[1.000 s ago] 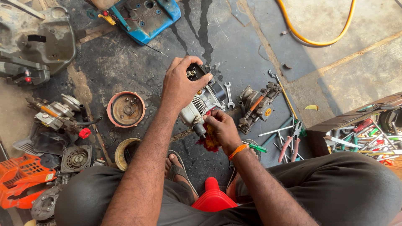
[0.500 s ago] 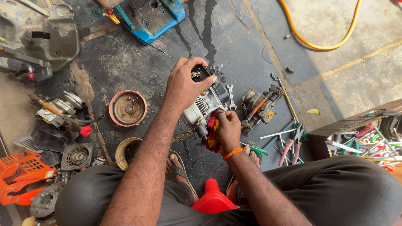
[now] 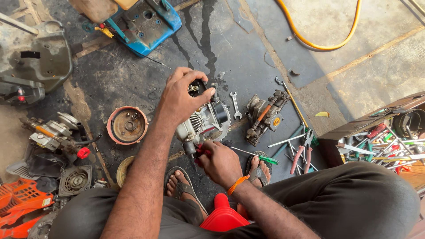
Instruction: The person sits on the floor of a repair workshop and wipes down a small red engine of a brush cutter using a red cloth, turning the engine and working the cloth over its housing, recoil starter and side surfaces. They hold the engine steady with one hand while wiping with the other, repositioning it repeatedly to reach different sides.
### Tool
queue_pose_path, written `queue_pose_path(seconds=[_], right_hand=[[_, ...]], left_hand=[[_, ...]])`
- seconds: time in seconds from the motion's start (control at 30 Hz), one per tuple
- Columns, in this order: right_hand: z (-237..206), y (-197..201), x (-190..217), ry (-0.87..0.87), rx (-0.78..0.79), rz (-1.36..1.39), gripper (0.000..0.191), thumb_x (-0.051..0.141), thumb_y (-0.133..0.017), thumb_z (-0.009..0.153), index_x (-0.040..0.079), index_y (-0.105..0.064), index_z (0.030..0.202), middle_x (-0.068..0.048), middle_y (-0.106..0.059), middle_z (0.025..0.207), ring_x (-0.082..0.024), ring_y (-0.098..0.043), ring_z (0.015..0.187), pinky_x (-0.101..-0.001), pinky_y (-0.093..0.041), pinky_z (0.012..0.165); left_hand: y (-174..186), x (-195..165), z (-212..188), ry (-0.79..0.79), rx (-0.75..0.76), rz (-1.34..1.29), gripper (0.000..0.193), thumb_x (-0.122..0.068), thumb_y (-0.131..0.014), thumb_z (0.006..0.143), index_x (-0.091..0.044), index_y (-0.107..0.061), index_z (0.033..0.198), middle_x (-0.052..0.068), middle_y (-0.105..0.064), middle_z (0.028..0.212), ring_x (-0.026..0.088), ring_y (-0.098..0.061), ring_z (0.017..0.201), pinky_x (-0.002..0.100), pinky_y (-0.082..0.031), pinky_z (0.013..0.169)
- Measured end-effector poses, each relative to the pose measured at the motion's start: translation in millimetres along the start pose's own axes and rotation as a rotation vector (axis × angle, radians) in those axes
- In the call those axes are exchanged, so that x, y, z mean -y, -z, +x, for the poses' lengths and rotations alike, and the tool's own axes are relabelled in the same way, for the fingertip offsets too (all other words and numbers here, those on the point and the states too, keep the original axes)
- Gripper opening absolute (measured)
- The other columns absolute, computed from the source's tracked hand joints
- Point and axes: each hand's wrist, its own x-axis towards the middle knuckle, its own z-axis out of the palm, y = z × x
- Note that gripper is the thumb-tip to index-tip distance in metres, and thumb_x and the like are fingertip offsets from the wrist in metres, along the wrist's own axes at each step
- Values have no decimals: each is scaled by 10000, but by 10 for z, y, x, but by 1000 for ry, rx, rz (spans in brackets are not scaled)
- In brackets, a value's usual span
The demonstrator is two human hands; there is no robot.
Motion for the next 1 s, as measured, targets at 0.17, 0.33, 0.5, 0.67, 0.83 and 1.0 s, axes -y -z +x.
queue_pose_path(seconds=[0.17, 0.33, 0.5, 0.67, 0.83, 1.0], right_hand=[[156, 152, -105, -173, 9, 134, 270, 291, -717, 872, 65, -746, 1017, -162, -768, 864, -336, -771, 837, -428, -601, 764], [66, 46, 111, -65, -228, 336, 217, 210, -710, 894, 49, -752, 1032, -136, -764, 920, -273, -761, 820, -377, -590, 765], [6, 29, 275, 68, -347, 293, 172, 137, -664, 949, 53, -734, 1082, -109, -741, 946, -257, -737, 815, -352, -570, 733], [41, -17, 234, -37, -289, 447, 153, 138, -659, 962, 73, -695, 1096, -56, -752, 879, -202, -763, 736, -326, -603, 652], [137, -64, 196, 17, -371, 313, 79, 83, -665, 964, 29, -674, 1020, -83, -758, 883, -160, -742, 768, -318, -597, 674], [129, -66, 263, -94, -272, 538, 80, 82, -641, 969, 21, -652, 1021, -81, -768, 865, -146, -745, 748, -313, -606, 646]], left_hand=[[29, -56, -43, 102, 99, -45, 514, -489, -871, 795, -181, -687, 1162, 104, -609, 1171, 296, -630, 1139, 458, -538, 944], [11, -81, -26, 78, 75, -44, 508, -491, -857, 795, -190, -688, 1167, 90, -602, 1173, 286, -631, 1139, 457, -548, 936], [-13, -52, -23, 175, 118, -13, 466, -482, -839, 811, -220, -676, 1160, 67, -573, 1170, 252, -626, 1135, 435, -574, 885], [-26, -10, -15, 159, 105, -17, 464, -482, -845, 816, -226, -673, 1164, 61, -573, 1185, 255, -615, 1155, 447, -572, 901], [-35, -8, 2, 151, 101, -13, 465, -469, -852, 806, -224, -675, 1160, 58, -582, 1199, 265, -606, 1172, 461, -560, 917], [-12, 1, 6, 150, 92, -28, 463, -456, -853, 809, -220, -676, 1166, 68, -583, 1192, 272, -601, 1178, 463, -550, 934]])
